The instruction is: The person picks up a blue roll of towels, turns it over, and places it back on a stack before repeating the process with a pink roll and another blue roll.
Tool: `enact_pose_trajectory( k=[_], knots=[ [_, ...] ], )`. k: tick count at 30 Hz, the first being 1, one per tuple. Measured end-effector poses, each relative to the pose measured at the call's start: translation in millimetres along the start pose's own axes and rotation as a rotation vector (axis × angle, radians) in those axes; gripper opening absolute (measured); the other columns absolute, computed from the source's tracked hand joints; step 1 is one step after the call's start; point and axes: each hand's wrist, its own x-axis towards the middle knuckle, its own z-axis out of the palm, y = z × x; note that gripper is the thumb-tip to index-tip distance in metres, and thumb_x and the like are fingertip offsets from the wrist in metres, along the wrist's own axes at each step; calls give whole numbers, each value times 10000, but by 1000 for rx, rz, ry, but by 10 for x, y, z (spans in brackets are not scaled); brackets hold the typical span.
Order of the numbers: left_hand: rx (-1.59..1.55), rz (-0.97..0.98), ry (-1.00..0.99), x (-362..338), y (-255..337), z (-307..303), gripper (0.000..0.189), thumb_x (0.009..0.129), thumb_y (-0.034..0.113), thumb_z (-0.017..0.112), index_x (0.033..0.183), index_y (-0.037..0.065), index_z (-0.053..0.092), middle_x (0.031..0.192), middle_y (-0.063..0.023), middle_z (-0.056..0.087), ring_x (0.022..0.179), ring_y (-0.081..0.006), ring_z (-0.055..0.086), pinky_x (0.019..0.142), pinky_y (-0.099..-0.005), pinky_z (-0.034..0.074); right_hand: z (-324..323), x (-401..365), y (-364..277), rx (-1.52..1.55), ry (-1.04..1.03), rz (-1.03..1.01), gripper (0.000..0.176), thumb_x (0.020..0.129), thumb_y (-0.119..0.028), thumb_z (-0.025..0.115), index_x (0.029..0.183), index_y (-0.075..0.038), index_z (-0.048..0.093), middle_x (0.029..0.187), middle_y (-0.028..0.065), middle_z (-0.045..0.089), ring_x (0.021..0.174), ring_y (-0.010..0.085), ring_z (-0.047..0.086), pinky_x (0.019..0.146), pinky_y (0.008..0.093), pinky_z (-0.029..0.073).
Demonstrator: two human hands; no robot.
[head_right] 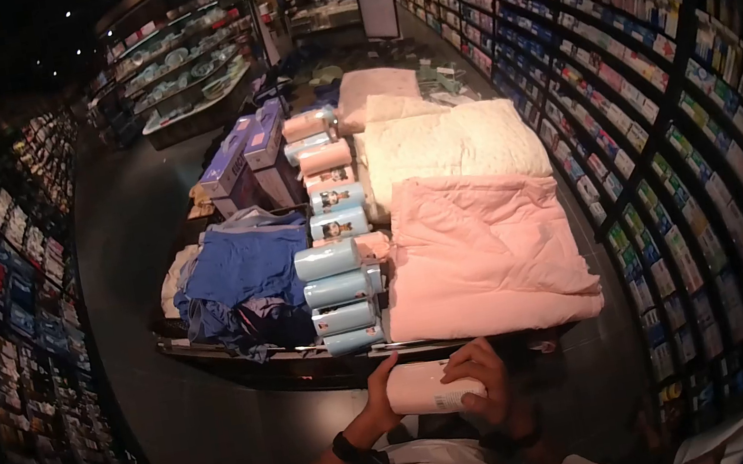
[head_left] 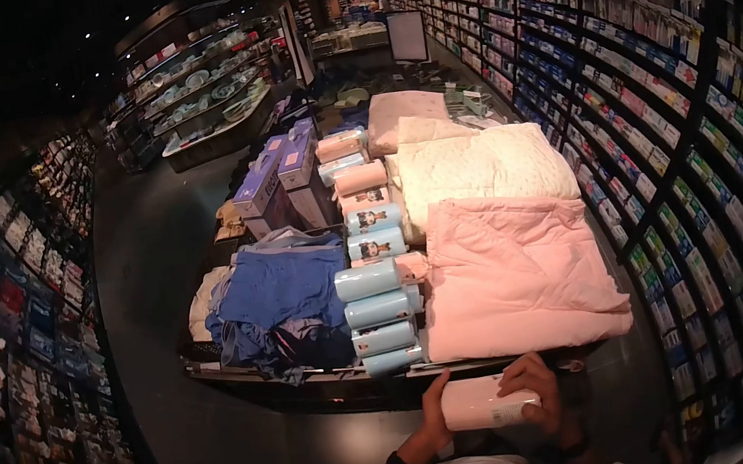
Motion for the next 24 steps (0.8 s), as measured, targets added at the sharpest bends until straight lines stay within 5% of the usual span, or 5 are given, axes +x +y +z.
enact_pose_trajectory(
  k=[3,12,20,23,24],
  knots=[
    [-45,27,27,-80,18,105,694,1031,576,484,1336,-36,605,1242,-191,700,1131,-290,700,1018,-397,541,-28,47,-22,53,3,26,632,914,-609,515,971,-20,735,989,149,639,1017,306,569,931,441,438],
    [87,406,123,301,-105,391,374,1093,446,487,994,114,631,904,-20,617,821,-131,611,808,-291,502,-524,252,343,168,-41,-63,583,918,-568,546,943,-15,730,986,155,654,1002,308,580,912,433,446],
    [73,517,165,181,-374,699,430,1091,439,446,1102,62,653,980,-56,656,884,-145,624,850,-293,501,-715,133,712,279,-161,-3,562,882,-521,540,953,7,717,1032,186,617,1028,306,568,932,433,447],
    [281,805,173,162,-415,672,431,1068,407,442,1106,26,639,989,-62,644,879,-149,600,837,-283,479,-620,120,824,526,-91,133,648,898,-500,528,1252,39,594,1235,161,539,1113,239,534,974,361,432],
    [326,887,186,117,-374,715,409,1058,381,457,1105,17,635,989,-60,637,878,-143,586,829,-278,467,-624,115,785,650,-109,335,682,922,-493,502,1349,38,525,1245,149,545,1156,216,531,999,347,427]
  ],
)
